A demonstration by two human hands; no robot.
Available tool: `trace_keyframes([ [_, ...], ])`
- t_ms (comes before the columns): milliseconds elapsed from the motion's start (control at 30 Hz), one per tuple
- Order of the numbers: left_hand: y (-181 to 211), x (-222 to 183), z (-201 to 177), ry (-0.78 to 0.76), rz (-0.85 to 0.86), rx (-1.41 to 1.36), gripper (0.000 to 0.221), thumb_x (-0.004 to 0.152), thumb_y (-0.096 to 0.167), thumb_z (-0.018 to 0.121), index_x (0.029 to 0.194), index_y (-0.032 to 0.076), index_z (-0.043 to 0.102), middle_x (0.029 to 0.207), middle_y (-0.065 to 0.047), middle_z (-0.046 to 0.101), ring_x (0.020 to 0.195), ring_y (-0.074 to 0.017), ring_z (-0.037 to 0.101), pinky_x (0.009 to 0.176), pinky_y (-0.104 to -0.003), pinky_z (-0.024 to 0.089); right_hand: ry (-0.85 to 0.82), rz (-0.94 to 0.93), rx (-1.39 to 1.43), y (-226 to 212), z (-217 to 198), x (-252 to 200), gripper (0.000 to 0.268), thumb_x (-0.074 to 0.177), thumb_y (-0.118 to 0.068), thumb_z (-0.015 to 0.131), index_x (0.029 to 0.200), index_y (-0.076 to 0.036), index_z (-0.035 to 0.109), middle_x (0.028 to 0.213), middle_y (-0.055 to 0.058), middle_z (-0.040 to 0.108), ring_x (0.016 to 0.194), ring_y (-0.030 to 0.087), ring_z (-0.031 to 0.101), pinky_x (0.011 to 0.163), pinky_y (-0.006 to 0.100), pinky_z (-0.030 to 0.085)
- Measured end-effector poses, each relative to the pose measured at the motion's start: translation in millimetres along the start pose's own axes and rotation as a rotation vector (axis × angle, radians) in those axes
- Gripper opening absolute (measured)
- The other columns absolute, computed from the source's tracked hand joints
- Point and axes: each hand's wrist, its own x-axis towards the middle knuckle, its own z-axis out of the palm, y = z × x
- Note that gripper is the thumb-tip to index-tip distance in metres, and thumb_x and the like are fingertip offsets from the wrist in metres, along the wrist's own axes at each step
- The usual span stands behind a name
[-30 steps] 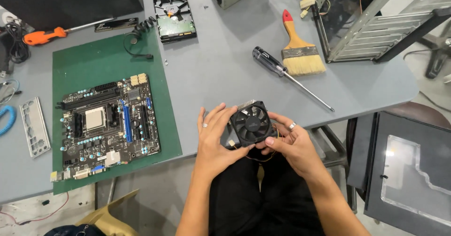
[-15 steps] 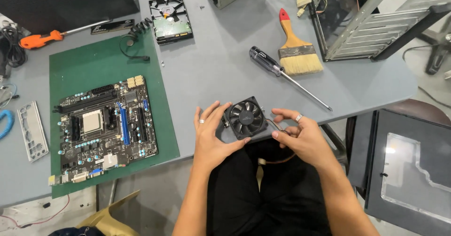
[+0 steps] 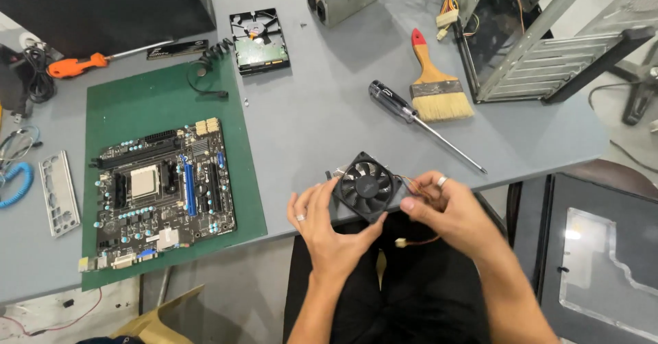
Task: Installing a CPU fan and heatsink onto a motherboard and securing it with a screwdriver.
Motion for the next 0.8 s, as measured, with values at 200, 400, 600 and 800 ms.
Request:
trace_keyframes([
  [200,19.1,-22.0,3.8,0.085,-0.065,0.234,0.085,0.060,0.054,0.093,0.124,0.009,0.060,0.119,-0.002,0.067,0.118,-0.0263,0.061,0.111,-0.044,0.030,-0.037,0.065,0.154,-7.8,35.7,-22.2,0.033,0.091,-0.022,0.072,0.119,-0.006,0.063,0.074,-0.002,0.062,0.057,0.006,0.043,0.051,0.021,0.035],
  [400,24.5,-38.9,8.3,0.077,-0.015,0.158,0.088,0.063,0.057,0.094,0.117,0.002,0.051,0.132,-0.014,0.058,0.123,-0.0290,0.053,0.109,-0.047,0.037,0.017,0.115,0.335,-8.2,37.8,-10.7,0.042,0.086,-0.010,0.075,0.123,0.000,0.060,0.098,0.013,0.075,0.083,0.019,0.072,0.070,0.030,0.059],
  [600,-13.4,-8.2,-17.7,-0.155,-0.018,0.023,0.111,0.060,0.054,0.096,0.145,0.004,0.044,0.153,-0.020,0.039,0.139,-0.0458,0.030,0.117,-0.060,0.013,0.017,-0.043,-0.102,-89.5,18.6,4.8,0.030,0.091,-0.015,0.076,0.108,0.007,0.066,0.053,-0.005,0.048,0.039,-0.002,0.037,0.035,0.015,0.027],
  [800,-40.0,30.9,-16.3,-0.410,0.055,0.023,0.132,0.049,0.066,0.092,0.153,0.002,0.042,0.153,-0.016,0.044,0.138,-0.0413,0.031,0.114,-0.057,0.008,-0.168,-0.065,-0.218,-52.1,-7.3,70.5,0.027,0.092,-0.013,0.074,0.111,0.006,0.068,0.052,-0.007,0.044,0.037,-0.002,0.036,0.036,0.014,0.025],
])
